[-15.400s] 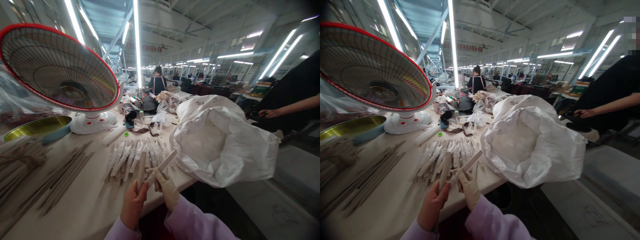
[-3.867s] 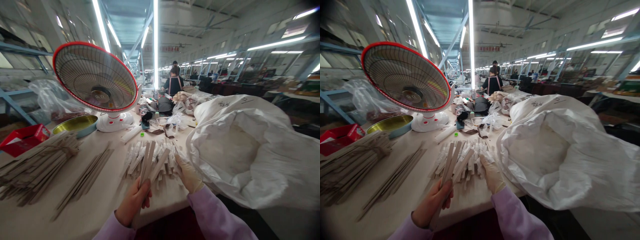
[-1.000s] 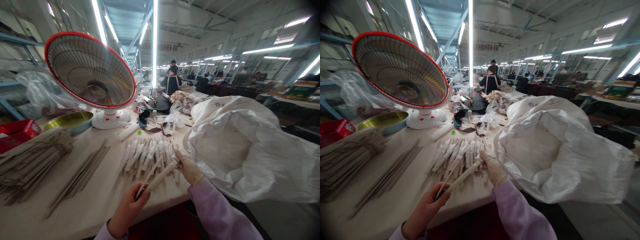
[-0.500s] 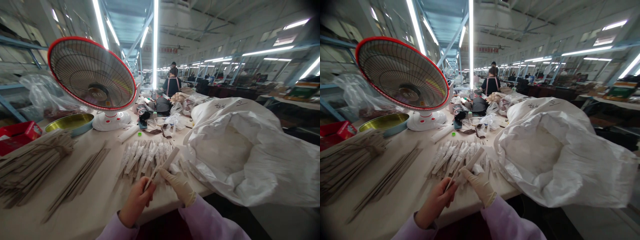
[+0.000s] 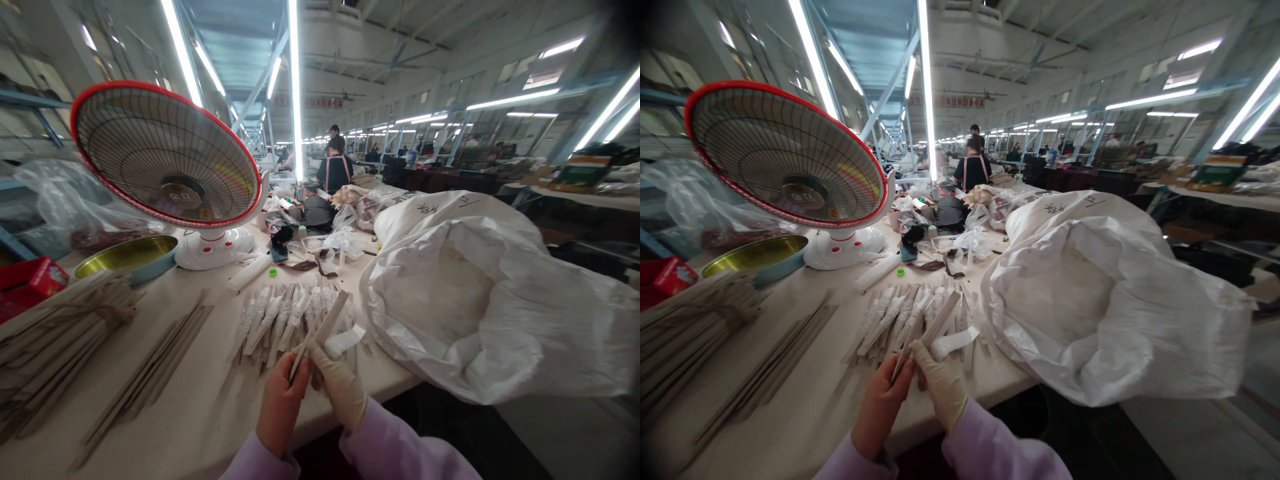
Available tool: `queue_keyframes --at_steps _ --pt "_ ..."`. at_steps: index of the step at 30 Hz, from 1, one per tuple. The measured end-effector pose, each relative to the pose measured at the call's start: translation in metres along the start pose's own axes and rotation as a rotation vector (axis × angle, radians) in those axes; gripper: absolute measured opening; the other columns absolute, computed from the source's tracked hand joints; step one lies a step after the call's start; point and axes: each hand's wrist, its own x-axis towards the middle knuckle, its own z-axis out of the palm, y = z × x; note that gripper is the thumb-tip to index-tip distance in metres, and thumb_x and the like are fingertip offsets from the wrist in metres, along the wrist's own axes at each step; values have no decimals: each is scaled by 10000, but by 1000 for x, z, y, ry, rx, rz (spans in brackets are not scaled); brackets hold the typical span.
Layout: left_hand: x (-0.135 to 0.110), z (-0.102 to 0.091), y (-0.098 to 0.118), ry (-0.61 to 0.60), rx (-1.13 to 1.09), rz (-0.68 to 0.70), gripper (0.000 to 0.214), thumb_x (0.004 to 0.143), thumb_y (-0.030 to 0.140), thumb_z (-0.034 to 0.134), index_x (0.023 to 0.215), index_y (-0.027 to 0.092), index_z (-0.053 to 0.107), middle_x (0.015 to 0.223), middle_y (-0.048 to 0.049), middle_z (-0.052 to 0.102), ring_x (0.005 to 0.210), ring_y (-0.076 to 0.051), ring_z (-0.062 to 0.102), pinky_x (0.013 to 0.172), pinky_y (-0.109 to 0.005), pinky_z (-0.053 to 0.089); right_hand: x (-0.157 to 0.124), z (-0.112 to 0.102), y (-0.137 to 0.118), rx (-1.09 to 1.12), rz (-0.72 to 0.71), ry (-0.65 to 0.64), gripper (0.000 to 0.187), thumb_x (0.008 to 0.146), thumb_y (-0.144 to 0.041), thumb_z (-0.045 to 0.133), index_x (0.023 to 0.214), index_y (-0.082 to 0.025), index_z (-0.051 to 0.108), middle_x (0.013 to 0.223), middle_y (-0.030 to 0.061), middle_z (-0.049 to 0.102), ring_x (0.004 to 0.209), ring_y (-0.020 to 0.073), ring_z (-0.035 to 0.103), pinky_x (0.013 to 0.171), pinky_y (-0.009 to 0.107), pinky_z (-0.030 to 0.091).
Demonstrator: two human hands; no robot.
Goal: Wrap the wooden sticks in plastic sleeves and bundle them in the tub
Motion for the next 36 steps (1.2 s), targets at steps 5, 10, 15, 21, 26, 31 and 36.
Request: queue_keyframes --at_steps 5,10,15,21,26,31,36 --pt "-3 1 -1 -119 28 -23 314 765 436 475 568 201 408 465 69 358 440 -89 328 445 -207 278 2 -16 -6 38 -9 -80 418 647 -563 621 531 -173 523 406 -61 385 388 65 346 382 211 271" --pt "8 15 -4 -10 18 -16 298 797 408 461 584 205 414 464 63 386 440 -97 372 459 -211 295 12 -14 2 28 72 -61 448 664 -538 625 454 -179 459 351 -69 341 328 57 311 341 215 251" --pt "56 29 -1 63 -11 -1 244 820 362 436 674 183 514 564 18 517 489 -117 464 491 -229 343 39 -25 -1 237 86 -51 237 667 -356 689 578 -175 564 487 -41 538 394 69 456 415 205 401" --pt "59 23 -5 60 -64 35 246 795 386 491 840 169 599 670 -16 572 536 -125 491 514 -237 370 42 -44 -22 346 169 -93 266 652 -306 705 866 -150 674 877 78 692 818 173 633 739 272 496" --pt "31 25 6 -133 -148 -27 317 788 468 487 718 167 558 511 54 429 419 -75 348 425 -206 283 15 -28 -15 124 13 -155 344 721 -474 606 891 -184 680 866 53 685 815 188 614 752 308 465" --pt "19 12 14 -154 -104 -9 305 789 453 485 764 156 550 598 37 498 433 -59 345 431 -192 296 0 -26 -20 -215 -99 -180 256 673 -429 669 661 -174 648 590 -12 594 585 131 529 591 268 412" --pt "-6 -21 6 -134 73 38 359 813 461 432 883 146 592 621 -1 548 542 -125 487 525 -234 405 10 -38 -24 -48 -104 -14 334 659 -448 679 530 -182 523 472 -38 490 467 103 446 489 259 368"
